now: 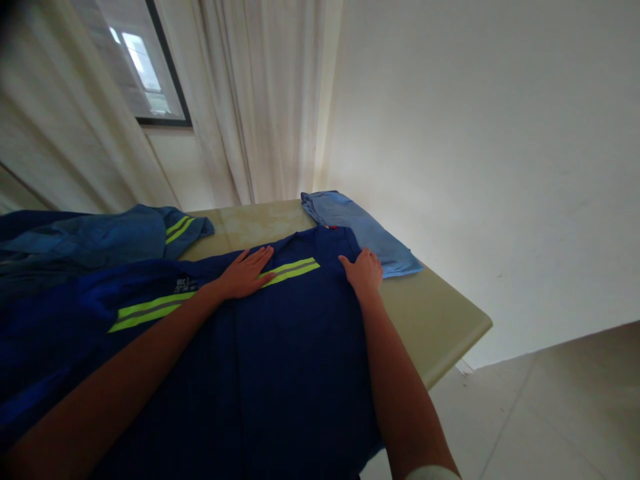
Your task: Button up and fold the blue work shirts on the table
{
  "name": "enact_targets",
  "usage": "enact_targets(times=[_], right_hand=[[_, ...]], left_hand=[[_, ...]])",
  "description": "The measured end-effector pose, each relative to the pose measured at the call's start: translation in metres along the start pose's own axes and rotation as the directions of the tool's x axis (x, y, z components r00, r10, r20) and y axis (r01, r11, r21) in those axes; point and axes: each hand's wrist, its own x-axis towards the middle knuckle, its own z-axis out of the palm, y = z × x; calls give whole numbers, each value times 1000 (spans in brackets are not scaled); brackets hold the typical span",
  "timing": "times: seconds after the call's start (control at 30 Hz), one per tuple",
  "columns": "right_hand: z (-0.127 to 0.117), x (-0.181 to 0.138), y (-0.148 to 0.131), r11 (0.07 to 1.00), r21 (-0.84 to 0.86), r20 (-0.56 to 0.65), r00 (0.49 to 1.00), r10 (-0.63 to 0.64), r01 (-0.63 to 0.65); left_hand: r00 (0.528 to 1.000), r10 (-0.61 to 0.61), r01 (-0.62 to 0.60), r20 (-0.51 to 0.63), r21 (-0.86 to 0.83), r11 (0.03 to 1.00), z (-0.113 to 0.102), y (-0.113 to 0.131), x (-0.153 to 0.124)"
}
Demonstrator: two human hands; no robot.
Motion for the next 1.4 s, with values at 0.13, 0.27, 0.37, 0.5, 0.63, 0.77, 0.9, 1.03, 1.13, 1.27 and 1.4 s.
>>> enact_targets(times=[0.13, 0.27, 0.37, 0.5, 0.63, 0.77, 0.9, 1.03, 1.13, 1.27, 1.4], right_hand=[[-7, -1, -16, 986, 122, -42, 993, -107, 111], [-13, -30, -54, 751, 233, 56, 762, -645, 619], [-7, -53, -74, 571, 355, 278, 500, -820, 740], [1, -63, -76, 587, 345, 368, 469, -803, 733], [1, -58, -71, 631, 264, 320, 551, -771, 730], [1, -54, -69, 585, 228, 364, 489, -793, 778], [1, -51, -68, 507, 323, 375, 384, -844, 799], [-2, -52, -71, 475, 339, 305, 383, -872, 812], [-3, -54, -75, 513, 333, 344, 405, -847, 791], [-8, -52, -75, 565, 380, 402, 419, -814, 733], [-13, -48, -70, 614, 364, 365, 499, -786, 700]], left_hand=[[1000, 5, -5, 20, 3, 1000, 3, 2, -1], [1000, -5, 4, -17, -56, 998, 3, -3, 1], [993, -112, 102, -29, -234, 967, -4, -8, 7], [965, -254, 181, -71, -522, 833, -15, -1, 15], [961, -227, 106, -159, -546, 831, -18, 23, 14], [969, -203, 116, -138, -471, 875, -17, 43, 9], [979, -162, 77, -122, -514, 854, -17, 52, 8], [979, -142, 61, -149, -447, 893, -16, 58, 7], [981, -64, -1, -185, -332, 943, -14, 60, 9], [952, -190, 112, -240, -307, 945, -16, 53, 16], [884, -300, 252, -358, -177, 951, -16, 41, 15]])
